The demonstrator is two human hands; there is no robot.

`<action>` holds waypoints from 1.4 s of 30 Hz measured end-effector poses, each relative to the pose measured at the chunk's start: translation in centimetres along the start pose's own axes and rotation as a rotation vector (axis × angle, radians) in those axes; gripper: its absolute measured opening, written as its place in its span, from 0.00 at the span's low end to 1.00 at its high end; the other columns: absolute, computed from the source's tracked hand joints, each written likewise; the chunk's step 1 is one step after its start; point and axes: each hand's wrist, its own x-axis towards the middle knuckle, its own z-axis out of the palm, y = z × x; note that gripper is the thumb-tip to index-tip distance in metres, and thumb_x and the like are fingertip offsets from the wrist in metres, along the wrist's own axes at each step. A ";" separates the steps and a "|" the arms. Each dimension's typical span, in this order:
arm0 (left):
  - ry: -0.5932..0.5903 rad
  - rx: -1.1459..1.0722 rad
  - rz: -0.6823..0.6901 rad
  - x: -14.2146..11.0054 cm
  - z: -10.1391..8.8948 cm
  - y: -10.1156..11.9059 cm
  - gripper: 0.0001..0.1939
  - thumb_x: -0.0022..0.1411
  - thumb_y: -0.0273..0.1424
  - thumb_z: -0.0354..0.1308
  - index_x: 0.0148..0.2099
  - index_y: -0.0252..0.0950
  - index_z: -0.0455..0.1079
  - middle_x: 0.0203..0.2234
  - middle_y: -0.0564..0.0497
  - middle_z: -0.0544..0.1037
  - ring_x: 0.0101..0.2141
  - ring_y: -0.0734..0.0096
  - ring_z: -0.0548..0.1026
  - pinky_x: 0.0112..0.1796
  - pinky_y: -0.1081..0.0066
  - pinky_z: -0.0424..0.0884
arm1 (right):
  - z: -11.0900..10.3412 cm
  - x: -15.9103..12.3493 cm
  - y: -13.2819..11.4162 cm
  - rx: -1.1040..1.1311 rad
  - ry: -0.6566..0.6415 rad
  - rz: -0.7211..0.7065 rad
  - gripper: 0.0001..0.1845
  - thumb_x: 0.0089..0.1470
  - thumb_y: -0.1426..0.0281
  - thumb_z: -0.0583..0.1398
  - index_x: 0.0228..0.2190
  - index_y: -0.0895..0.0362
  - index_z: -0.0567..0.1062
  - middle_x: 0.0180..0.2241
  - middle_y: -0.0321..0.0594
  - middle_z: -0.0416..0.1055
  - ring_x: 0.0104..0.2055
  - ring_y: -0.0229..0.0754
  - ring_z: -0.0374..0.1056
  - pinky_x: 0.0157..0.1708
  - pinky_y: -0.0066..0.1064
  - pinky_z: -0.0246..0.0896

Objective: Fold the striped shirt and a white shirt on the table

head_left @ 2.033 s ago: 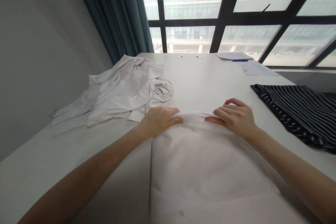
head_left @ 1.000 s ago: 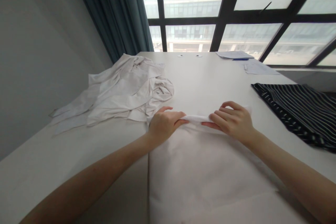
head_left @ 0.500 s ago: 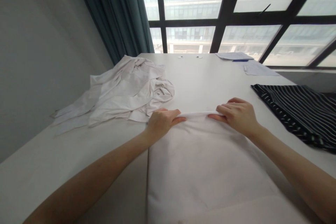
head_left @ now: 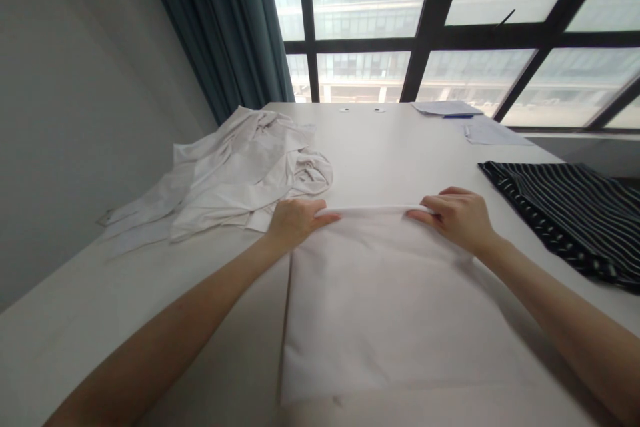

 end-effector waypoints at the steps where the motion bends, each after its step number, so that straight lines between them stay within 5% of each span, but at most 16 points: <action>1: 0.002 -0.036 -0.028 0.1 0.0 -0.4 0.30 0.61 0.57 0.50 0.23 0.37 0.70 0.18 0.51 0.72 0.23 0.69 0.68 0.26 0.71 0.49 | 0.2 -0.2 0.3 0.008 -0.014 0.018 0.32 0.62 0.48 0.50 0.16 0.54 0.70 0.13 0.36 0.65 0.22 0.40 0.66 0.28 0.29 0.52; 12: 0.097 -0.936 -0.301 0.5 2.5 -3.0 0.25 0.53 0.50 0.61 0.40 0.32 0.77 0.29 0.50 0.78 0.31 0.68 0.71 0.33 0.72 0.65 | 1.8 -1.6 2.5 0.302 -0.098 0.259 0.21 0.60 0.53 0.56 0.27 0.52 0.80 0.26 0.40 0.77 0.32 0.45 0.73 0.33 0.33 0.63; 18: -0.105 -1.424 -0.412 0.1 2.1 -2.8 0.32 0.51 0.55 0.62 0.46 0.33 0.73 0.30 0.48 0.78 0.29 0.69 0.75 0.33 0.70 0.71 | 2.1 -2.2 2.6 0.331 -0.059 0.290 0.19 0.60 0.55 0.57 0.27 0.53 0.80 0.26 0.41 0.76 0.32 0.45 0.72 0.33 0.34 0.66; 28: -0.069 -1.519 -0.507 0.3 2.6 -3.0 0.26 0.43 0.44 0.73 0.41 0.32 0.75 0.26 0.52 0.78 0.27 0.74 0.75 0.29 0.75 0.71 | 2.3 -2.3 2.8 0.386 -0.035 0.314 0.17 0.59 0.57 0.57 0.27 0.52 0.80 0.26 0.40 0.76 0.30 0.44 0.71 0.31 0.33 0.65; 37: -0.211 -1.760 -0.440 0.3 2.6 -3.6 0.20 0.61 0.43 0.60 0.43 0.30 0.76 0.33 0.42 0.82 0.31 0.65 0.79 0.33 0.70 0.73 | 2.5 -2.6 2.8 0.370 0.033 0.296 0.16 0.59 0.58 0.57 0.27 0.51 0.79 0.26 0.40 0.75 0.32 0.45 0.71 0.32 0.36 0.65; 42: -0.284 -1.717 -0.416 0.4 2.9 -3.7 0.24 0.62 0.46 0.59 0.44 0.28 0.76 0.32 0.40 0.82 0.32 0.62 0.79 0.34 0.69 0.74 | 2.5 -2.6 2.8 0.326 0.057 0.230 0.17 0.60 0.58 0.57 0.26 0.52 0.78 0.24 0.40 0.75 0.32 0.46 0.71 0.33 0.35 0.65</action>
